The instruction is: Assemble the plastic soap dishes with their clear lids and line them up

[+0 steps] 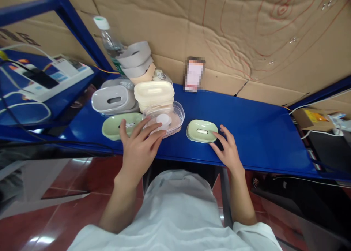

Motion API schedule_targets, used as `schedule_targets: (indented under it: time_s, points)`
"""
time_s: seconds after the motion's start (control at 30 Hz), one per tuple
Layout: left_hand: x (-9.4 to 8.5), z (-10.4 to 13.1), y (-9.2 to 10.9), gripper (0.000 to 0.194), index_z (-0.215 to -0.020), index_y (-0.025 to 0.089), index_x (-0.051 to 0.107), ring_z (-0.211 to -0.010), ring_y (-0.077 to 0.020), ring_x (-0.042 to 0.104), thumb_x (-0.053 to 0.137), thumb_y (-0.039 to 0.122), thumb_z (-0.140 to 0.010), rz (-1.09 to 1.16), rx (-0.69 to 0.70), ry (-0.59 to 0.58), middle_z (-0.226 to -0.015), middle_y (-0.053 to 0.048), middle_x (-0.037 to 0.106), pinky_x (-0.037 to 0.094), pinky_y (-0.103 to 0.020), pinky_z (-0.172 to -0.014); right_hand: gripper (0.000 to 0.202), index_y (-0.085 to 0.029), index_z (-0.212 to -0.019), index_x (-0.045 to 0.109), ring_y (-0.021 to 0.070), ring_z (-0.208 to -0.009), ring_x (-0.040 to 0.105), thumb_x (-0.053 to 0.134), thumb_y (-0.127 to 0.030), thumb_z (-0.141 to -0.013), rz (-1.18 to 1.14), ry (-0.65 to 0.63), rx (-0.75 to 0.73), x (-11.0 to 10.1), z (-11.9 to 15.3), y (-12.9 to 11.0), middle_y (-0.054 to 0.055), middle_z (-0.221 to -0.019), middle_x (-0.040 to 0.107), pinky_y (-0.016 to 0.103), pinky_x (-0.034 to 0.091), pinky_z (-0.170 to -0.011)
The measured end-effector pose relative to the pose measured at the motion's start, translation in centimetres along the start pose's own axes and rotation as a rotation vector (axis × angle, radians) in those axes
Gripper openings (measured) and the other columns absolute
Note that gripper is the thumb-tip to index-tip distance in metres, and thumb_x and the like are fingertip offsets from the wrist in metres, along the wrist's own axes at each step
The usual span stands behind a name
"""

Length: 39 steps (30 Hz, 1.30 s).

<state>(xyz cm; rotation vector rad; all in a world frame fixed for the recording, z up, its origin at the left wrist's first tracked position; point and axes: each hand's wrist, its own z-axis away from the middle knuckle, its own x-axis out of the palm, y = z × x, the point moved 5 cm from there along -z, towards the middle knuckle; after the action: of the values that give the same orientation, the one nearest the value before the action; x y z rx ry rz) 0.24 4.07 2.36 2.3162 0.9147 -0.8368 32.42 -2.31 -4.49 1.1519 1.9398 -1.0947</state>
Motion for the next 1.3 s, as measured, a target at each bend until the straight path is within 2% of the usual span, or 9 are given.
schedule_targets:
  time_s: [0.1,0.3,0.77,0.87,0.97,1.03,1.1,1.23,1.3]
  points:
    - [-0.1,0.0,-0.1,0.014,-0.113,0.027,0.074,-0.134,-0.0320,0.068,0.068,0.023,-0.102,0.029,-0.031,-0.001,-0.124,-0.006,0.081,0.023,-0.066,-0.129,0.046,-0.030,-0.151,0.060,0.0351,-0.151,0.051,0.063,-0.042,-0.107,0.006,0.004,0.009,0.0,0.0,0.1,0.014,-0.168,0.045,0.057,0.049,-0.121]
    - [0.8,0.0,-0.7,0.011,-0.105,0.029,0.077,-0.140,-0.0350,0.063,0.068,0.025,-0.101,-0.001,-0.052,-0.058,-0.127,-0.005,0.080,0.010,-0.071,-0.129,0.046,-0.030,-0.151,0.061,0.0354,-0.152,0.050,0.060,-0.044,-0.108,0.001,-0.019,0.033,0.0,0.0,0.2,0.013,-0.168,0.044,0.057,0.048,-0.122]
    - [1.2,-1.0,-1.4,0.010,-0.095,0.026,0.070,-0.116,-0.0286,0.072,0.074,0.034,-0.097,0.281,-0.251,-0.034,-0.105,-0.003,0.079,0.048,-0.049,-0.109,0.048,-0.029,-0.152,0.060,0.0351,-0.153,0.049,0.063,-0.045,-0.107,0.019,-0.055,0.014,0.1,-0.2,0.1,0.014,-0.169,0.044,0.057,0.046,-0.124]
    - [0.0,-1.3,0.0,0.010,-0.104,0.026,0.069,-0.119,-0.0282,0.072,0.076,0.025,-0.096,0.263,-0.175,0.094,-0.106,-0.003,0.079,0.042,-0.053,-0.119,0.060,-0.032,-0.162,0.047,0.0360,-0.153,0.049,0.064,-0.044,-0.106,0.012,-0.043,0.023,-0.1,-0.1,0.0,0.014,-0.170,0.042,0.059,0.047,-0.123]
    - [-0.2,-1.1,3.3,0.023,-0.112,0.026,0.067,-0.110,-0.0231,0.074,0.077,0.016,-0.094,0.427,-0.016,0.144,-0.105,-0.001,0.079,0.042,-0.052,-0.122,0.088,-0.038,-0.172,0.020,0.0385,-0.151,0.051,0.072,-0.040,-0.101,-0.002,0.141,0.003,-1.0,0.5,-0.8,0.015,-0.178,0.024,0.063,0.050,-0.120]
    - [0.8,-0.6,5.8,0.026,-0.118,0.027,0.066,-0.101,-0.0195,0.074,0.076,0.018,-0.095,0.605,0.040,0.062,-0.105,0.000,0.078,0.050,-0.044,-0.112,0.105,-0.045,-0.173,0.006,0.0406,-0.152,0.051,0.078,-0.034,-0.097,0.004,0.305,-0.062,-1.6,1.3,-1.9,0.012,-0.182,0.005,0.066,0.051,-0.118]
    - [2.7,-0.2,7.4,0.022,-0.122,0.026,0.065,-0.090,-0.0161,0.071,0.071,0.026,-0.101,0.798,-0.045,-0.075,-0.102,-0.001,0.075,0.056,-0.032,-0.092,0.112,-0.051,-0.171,0.004,0.0408,-0.155,0.048,0.081,-0.026,-0.094,0.026,0.363,-0.151,-1.7,2.0,-3.1,0.006,-0.183,-0.003,0.066,0.051,-0.119]
    - [7.4,0.6,7.3,0.025,-0.121,0.023,0.064,-0.075,-0.0125,0.062,0.058,0.043,-0.108,1.062,-0.476,-0.219,-0.090,0.000,0.066,0.052,-0.024,-0.069,0.103,-0.052,-0.168,0.025,0.0372,-0.155,0.048,0.083,-0.018,-0.091,0.067,0.257,-0.242,-1.5,2.3,-4.3,0.003,-0.183,0.013,0.061,0.052,-0.120]
    - [9.2,0.7,6.8,0.032,-0.120,0.023,0.066,-0.071,-0.0120,0.059,0.056,0.051,-0.108,1.157,-0.591,-0.301,-0.087,0.001,0.062,0.051,-0.024,-0.066,0.096,-0.046,-0.168,0.032,0.0379,-0.153,0.051,0.086,-0.024,-0.091,0.066,0.196,-0.227,-1.6,2.1,-4.2,0.008,-0.179,0.028,0.061,0.052,-0.119]
